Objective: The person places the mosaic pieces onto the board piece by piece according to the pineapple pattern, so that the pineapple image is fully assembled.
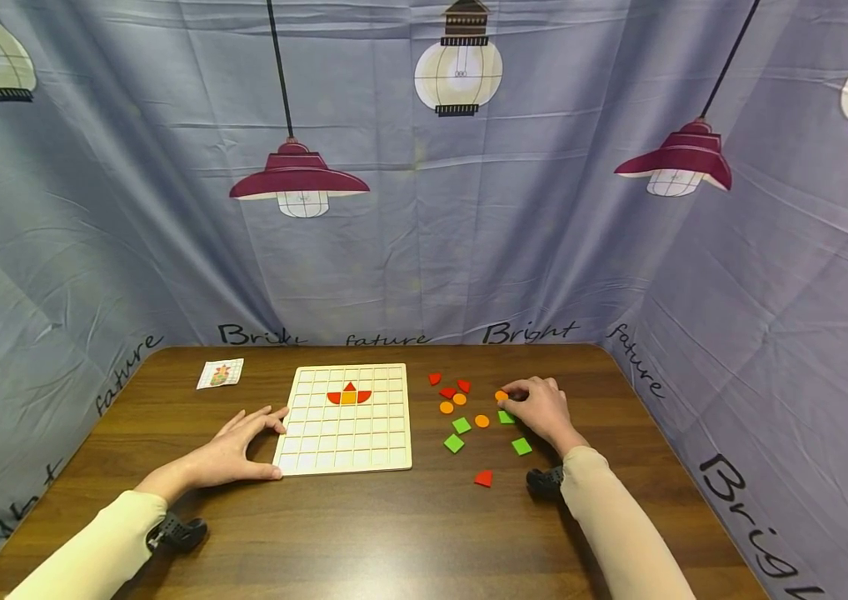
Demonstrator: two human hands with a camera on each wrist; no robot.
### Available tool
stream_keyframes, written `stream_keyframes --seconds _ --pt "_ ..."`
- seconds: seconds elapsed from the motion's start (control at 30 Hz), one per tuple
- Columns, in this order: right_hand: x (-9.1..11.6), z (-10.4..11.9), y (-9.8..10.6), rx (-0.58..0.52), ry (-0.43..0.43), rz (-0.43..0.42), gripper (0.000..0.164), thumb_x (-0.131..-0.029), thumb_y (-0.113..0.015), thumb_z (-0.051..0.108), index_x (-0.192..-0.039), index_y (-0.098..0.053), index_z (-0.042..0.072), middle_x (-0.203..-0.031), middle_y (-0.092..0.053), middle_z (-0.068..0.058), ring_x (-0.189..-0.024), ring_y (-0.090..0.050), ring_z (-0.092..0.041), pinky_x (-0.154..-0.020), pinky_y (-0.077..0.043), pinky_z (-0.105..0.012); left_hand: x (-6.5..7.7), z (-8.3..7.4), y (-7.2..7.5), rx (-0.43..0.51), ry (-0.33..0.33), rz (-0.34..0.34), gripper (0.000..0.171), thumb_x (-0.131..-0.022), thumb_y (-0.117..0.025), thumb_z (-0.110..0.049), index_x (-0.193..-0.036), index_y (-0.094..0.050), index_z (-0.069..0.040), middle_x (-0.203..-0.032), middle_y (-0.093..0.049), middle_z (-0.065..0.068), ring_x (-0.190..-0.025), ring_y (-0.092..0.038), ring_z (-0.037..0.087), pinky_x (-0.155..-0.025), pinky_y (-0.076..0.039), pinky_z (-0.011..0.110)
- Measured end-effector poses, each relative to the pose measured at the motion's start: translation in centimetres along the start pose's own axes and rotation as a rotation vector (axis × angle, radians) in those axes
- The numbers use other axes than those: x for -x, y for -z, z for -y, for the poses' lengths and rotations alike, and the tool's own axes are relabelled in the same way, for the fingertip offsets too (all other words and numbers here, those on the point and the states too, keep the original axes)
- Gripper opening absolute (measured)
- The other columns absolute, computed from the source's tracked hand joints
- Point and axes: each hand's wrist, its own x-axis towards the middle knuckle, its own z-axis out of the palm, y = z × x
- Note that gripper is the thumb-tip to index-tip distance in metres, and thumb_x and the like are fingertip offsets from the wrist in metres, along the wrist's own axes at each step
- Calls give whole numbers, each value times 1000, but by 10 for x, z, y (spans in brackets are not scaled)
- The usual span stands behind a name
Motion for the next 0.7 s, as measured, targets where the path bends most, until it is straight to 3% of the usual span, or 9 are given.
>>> stream_keyframes --seconds 0.7 --pt "-2 0 -4 -1 0 -22 27 -92 -78 38 -111 -80 18 -109 -69 -7 -105 -49 -32 -89 -35 -57 0 1 -1 14 -3 1 62 -80 -83 -56 -122 -56 -19 -162 -39 11 -150 -26 43 -120 -3 66"
